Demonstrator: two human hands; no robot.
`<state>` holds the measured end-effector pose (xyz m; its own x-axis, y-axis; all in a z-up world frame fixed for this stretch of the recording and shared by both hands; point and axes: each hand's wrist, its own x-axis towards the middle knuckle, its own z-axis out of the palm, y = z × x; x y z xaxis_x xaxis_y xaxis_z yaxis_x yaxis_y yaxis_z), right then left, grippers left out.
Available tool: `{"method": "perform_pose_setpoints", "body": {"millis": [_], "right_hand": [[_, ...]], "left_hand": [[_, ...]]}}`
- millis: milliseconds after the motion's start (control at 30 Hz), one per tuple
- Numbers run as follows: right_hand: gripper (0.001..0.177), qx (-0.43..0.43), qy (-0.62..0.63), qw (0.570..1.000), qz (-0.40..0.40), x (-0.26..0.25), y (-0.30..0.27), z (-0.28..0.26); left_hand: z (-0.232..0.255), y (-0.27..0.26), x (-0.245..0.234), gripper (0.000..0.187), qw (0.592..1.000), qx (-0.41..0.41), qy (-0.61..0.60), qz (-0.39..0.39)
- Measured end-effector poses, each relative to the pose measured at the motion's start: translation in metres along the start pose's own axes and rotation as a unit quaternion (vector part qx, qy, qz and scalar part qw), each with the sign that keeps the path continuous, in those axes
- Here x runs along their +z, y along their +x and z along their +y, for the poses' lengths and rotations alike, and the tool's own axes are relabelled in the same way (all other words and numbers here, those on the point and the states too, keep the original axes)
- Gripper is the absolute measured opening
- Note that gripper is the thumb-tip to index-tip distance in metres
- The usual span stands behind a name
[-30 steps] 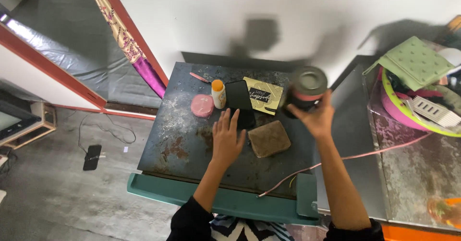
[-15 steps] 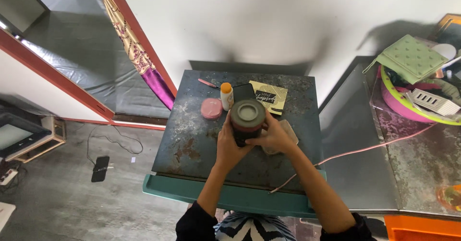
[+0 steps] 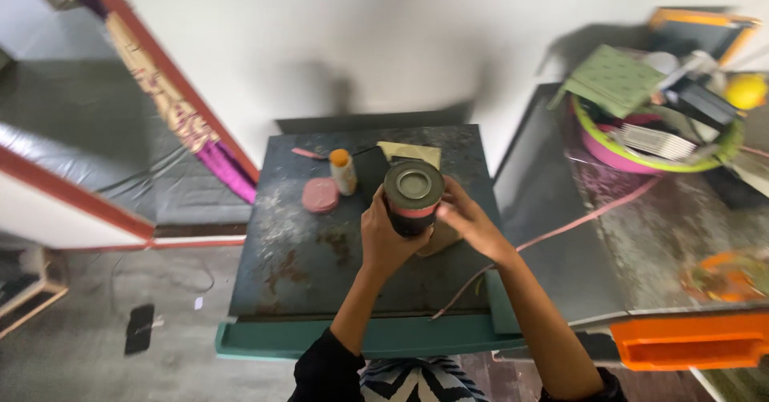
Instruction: Organizing and moving various small household items and electronics from a chest to a shelf area.
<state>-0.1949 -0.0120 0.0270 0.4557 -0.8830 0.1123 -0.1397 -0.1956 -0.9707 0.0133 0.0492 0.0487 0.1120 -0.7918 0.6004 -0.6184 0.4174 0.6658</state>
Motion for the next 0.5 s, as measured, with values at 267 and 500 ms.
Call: {"method": "perform_pose_setpoints", "body": {"millis": [267, 500], "right_hand": [[0.062, 0.009, -0.005, 0.983, 0.185, -0.070, -0.053, -0.007], [0.046, 0.049, 0.008, 0.963, 0.265, -0.096, -0.064, 0.036]], "left_hand": [[0.021, 0.013, 0.062, 0.105, 0.997, 0.072, -0.004, -0.019], [0.042, 0.011, 0.077, 0.109, 0.994, 0.107, 0.002, -0.008]]}}
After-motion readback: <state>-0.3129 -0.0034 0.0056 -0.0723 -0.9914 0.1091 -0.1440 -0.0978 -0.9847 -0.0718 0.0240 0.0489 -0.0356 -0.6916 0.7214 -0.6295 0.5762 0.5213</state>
